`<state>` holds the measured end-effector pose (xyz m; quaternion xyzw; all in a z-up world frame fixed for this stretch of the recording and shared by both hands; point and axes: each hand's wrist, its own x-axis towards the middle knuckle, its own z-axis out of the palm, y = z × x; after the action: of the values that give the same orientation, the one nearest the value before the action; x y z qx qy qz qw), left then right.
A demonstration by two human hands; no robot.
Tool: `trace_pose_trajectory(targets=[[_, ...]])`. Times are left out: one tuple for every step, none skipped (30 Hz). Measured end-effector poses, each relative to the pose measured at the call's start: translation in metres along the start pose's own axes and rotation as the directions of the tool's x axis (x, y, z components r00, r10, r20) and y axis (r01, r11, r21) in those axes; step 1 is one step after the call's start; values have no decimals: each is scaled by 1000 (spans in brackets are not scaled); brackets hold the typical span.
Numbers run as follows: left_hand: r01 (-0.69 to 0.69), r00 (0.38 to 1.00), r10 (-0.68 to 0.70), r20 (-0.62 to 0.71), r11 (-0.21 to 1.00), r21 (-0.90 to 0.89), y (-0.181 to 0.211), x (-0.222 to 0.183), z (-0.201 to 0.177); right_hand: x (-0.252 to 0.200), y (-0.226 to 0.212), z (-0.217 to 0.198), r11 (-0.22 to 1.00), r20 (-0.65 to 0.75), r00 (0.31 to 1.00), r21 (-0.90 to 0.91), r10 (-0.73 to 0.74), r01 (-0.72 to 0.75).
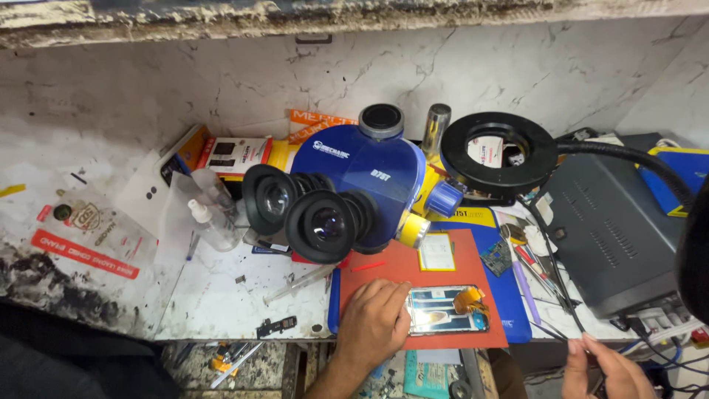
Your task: The person manipulates the internal components of a mobile phone, using a tool to detach adhesive and then pressing a battery into the phone housing.
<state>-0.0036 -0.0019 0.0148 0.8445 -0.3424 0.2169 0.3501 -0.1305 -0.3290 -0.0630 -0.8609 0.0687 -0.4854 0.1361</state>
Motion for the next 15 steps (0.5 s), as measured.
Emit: trace_pose_trajectory(targets=[[-13,1000,13,-7,1000,15,0,1,0,4,-7,-1,1000,6,1000,28,9,-9],[-20,1000,20,-2,1000,21,2,0,-1,5,-17,-10,999,23,999,47,26,-27],[-28,1000,27,4,999,26,2,-1,-1,11,-29,-13,994,45,997,85,66,-69],[-43,999,43,10,998,39,3,-1,0,19,-39,-19,991,66,994,95,90,-96],[-60,998,59,16,997,51,2,-1,1,28,-50,-23,987,86,990,104,114,-123],[-73,997,72,26,995,62,2,-1,1,36,-60,-28,986,107,986,95,126,-136],[-76,997,74,33,995,70,2,-1,2,46,-67,-30,982,136,981,107,139,-154],[-79,996,76,43,993,83,2,0,1,54,-73,-29,977,165,974,122,155,-176],[-83,995,79,53,992,95,3,-2,1,61,-77,-28,966,201,964,157,172,-205],[-93,995,87,56,990,105,3,0,1,68,-78,-22,957,227,959,193,170,-216],[-102,994,96,58,988,115,4,0,1,73,-78,-15,946,253,952,229,169,-229],[-110,993,103,59,986,127,4,0,1,76,-77,-6,936,284,946,265,155,-233],[-107,992,97,76,986,129,4,0,1,75,-78,-2,923,313,939,301,140,-238],[-104,992,93,90,986,133,4,1,2,71,-78,-2,944,290,949,261,122,-201],[-102,991,89,104,985,137,4,1,1,67,-79,-4,961,268,958,221,102,-164]])
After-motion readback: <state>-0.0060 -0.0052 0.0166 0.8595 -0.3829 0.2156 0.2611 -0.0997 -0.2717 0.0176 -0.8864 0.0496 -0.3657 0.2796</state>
